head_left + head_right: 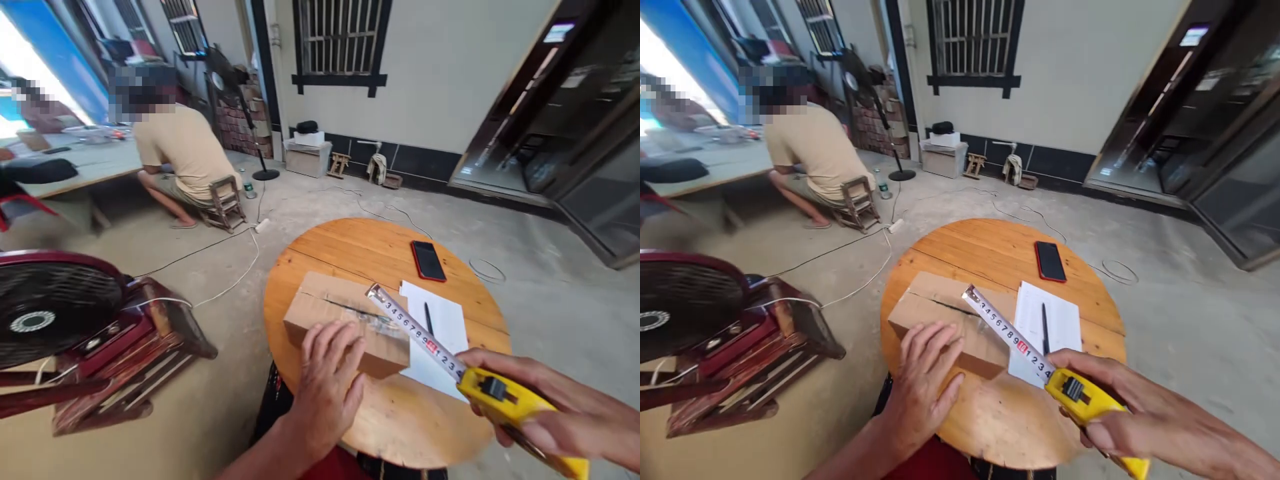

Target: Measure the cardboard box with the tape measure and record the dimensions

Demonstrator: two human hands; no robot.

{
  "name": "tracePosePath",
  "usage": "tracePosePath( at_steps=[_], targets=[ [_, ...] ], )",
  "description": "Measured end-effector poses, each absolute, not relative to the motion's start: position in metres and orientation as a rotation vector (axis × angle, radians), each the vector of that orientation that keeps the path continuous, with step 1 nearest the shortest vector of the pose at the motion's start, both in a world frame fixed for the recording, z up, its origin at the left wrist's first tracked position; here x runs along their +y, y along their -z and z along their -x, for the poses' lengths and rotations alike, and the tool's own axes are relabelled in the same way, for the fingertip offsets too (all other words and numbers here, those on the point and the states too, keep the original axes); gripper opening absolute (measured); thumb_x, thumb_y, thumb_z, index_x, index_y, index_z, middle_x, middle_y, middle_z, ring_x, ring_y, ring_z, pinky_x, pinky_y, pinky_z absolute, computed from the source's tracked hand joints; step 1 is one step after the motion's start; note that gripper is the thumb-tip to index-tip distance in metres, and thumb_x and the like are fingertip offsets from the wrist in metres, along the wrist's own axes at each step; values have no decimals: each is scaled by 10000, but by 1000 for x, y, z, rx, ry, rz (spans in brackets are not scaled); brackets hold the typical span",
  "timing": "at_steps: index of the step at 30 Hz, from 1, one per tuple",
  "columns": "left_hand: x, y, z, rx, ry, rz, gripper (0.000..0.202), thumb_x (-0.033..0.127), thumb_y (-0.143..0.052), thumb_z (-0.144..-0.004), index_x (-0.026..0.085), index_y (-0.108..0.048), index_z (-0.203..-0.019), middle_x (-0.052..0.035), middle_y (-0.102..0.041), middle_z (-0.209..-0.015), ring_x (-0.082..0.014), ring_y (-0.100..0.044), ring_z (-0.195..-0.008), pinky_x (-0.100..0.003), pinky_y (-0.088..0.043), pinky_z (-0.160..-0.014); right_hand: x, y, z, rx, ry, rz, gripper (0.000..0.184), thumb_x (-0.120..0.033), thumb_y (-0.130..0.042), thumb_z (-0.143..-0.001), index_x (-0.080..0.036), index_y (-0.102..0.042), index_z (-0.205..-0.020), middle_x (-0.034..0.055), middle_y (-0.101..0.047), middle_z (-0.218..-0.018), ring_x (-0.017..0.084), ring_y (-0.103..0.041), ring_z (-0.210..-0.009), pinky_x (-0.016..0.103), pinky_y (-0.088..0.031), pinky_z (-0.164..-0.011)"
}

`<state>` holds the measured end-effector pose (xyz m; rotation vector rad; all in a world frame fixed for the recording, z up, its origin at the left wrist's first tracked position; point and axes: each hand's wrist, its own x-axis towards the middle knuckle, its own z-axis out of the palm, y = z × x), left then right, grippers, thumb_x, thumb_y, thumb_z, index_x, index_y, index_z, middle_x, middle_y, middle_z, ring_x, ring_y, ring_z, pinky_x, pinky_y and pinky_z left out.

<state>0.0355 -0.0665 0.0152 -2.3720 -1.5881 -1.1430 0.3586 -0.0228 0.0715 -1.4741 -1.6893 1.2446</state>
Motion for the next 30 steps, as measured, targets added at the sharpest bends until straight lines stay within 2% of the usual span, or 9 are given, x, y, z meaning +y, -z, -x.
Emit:
tracePosePath(
  at_steps=[5, 7, 11, 15, 19, 24, 28, 30],
  targets=[
    [-60, -7, -36, -1568, 1211, 2310, 331, 129, -553, -842, 220, -612, -1155, -59, -673, -1182, -246, -534, -1152, -450, -288, -1103, 43, -108, -291, -1684, -1884, 1576, 636, -347, -763, -570, -186, -692, -1181, 69, -698, -752, 252, -680, -591, 356, -513, -553],
    [-58, -3, -37, -1556, 1247, 2275, 288, 138, -554, -855, 225, -624, -1121, -51, -678, -1151, -234, -538, -1133, -441, -301, -1094, 64, -121, -264, -1772, -2045, 1549, 676, -394, -777, -606, -179, -643, -1233, 61, -701, -812, 233, -689, -613, 338, -513, -576],
    [-53, 5, -39, -1549, 1344, 2203, 206, 186, -575, -878, 228, -641, -1069, -29, -672, -1121, -209, -538, -1120, -419, -322, -1096, 96, -128, -229, -1907, -2299, 1379, 692, -416, -765, -691, -163, -551, -1298, 8, -666, -761, 161, -656, -566, 260, -488, -555],
    [-51, 7, -40, -1522, 1412, 2143, 180, 180, -562, -891, 222, -650, -1042, -24, -679, -1100, -197, -551, -1100, -392, -338, -1085, 117, -126, -215, -2072, -2311, 1303, 606, -417, -740, -730, -174, -574, -1259, 1, -662, -815, 140, -650, -550, 251, -503, -567],
    [-51, 5, -40, -1542, 1409, 2143, 175, 179, -563, -891, 223, -654, -1034, -19, -685, -1096, -193, -555, -1087, -389, -335, -1083, 127, -128, -208, -2215, -2315, 1299, 517, -430, -713, -748, -178, -616, -1189, 4, -657, -849, 127, -647, -513, 225, -483, -505],
    [-52, 4, -41, -1581, 1378, 2158, 160, 180, -579, -888, 230, -662, -1016, -9, -692, -1086, -198, -562, -1073, -383, -338, -1072, 128, -133, -208, -2273, -2325, 1296, 508, -438, -697, -741, -175, -613, -1167, 9, -646, -833, 133, -641, -498, 212, -458, -431],
    [-54, 4, -42, -1597, 1364, 2172, 170, 184, -575, -901, 236, -664, -1037, -11, -698, -1097, -207, -567, -1080, -397, -345, -1068, 126, -138, -220, -2291, -2313, 1309, 526, -432, -688, -728, -174, -582, -1175, -10, -623, -750, 146, -630, -517, 229, -480, -458],
    [-54, 4, -42, -1606, 1383, 2163, 162, 183, -575, -908, 236, -664, -1033, -12, -700, -1100, -208, -567, -1082, -406, -341, -1070, 126, -140, -230, -2276, -2303, 1345, 541, -439, -695, -723, -180, -575, -1183, -6, -619, -772, 149, -628, -550, 245, -499, -492]
  ],
)
